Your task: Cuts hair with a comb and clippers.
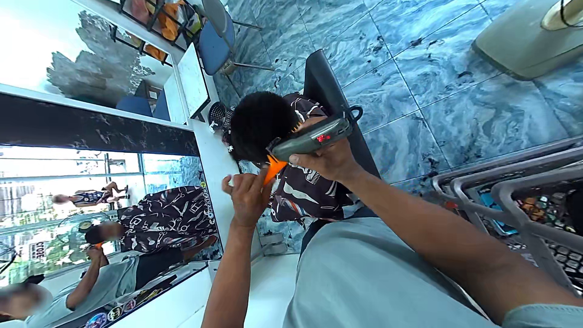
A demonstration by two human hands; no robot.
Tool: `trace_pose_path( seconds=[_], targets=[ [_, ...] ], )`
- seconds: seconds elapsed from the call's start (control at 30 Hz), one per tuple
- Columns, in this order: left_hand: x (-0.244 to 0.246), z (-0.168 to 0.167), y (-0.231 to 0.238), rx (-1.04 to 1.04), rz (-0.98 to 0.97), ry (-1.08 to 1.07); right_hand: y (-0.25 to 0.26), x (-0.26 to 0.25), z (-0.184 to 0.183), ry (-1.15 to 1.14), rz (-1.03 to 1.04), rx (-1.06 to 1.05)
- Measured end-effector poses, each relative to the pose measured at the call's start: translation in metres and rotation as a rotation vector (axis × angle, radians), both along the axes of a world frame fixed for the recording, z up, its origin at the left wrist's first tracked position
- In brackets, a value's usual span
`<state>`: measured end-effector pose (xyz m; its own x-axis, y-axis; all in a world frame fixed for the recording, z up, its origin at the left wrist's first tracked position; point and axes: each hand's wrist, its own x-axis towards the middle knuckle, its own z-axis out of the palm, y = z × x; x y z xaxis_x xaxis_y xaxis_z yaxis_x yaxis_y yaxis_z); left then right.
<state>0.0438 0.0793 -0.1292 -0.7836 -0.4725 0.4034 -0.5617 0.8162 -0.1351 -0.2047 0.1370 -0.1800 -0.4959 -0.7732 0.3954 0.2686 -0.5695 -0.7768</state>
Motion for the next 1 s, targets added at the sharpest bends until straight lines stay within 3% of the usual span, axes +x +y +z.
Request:
trace_pose_path(
  seconds=[0.07,0.23,0.67,0.77,0.83,1.0],
  targets=[
    [0.001,-0.003,0.004,0.115,-0.027,-0.118,0.006,-0.008,-0.009,-0.054,-0.016,0.001],
    [-0.017,0.014,0.003,0.032,0.061,0.044,0.001,-0.034,-0.029,-0.343,-0.087,0.1],
    [-0.026,0.025,-0.005,-0.068,0.042,0.093,-0.018,-0.018,-0.006,-0.322,0.023,-0.048],
    [-0.024,0.019,0.004,0.059,-0.001,-0.11,-0.012,-0.019,-0.009,-0.233,0.067,-0.047],
    [-0.023,0.012,0.009,0.13,-0.027,-0.243,-0.006,-0.024,-0.019,-0.294,0.054,-0.011],
    [-0.032,0.02,0.003,0.028,0.068,-0.079,-0.005,-0.031,-0.04,-0.473,-0.005,0.087]
  ],
)
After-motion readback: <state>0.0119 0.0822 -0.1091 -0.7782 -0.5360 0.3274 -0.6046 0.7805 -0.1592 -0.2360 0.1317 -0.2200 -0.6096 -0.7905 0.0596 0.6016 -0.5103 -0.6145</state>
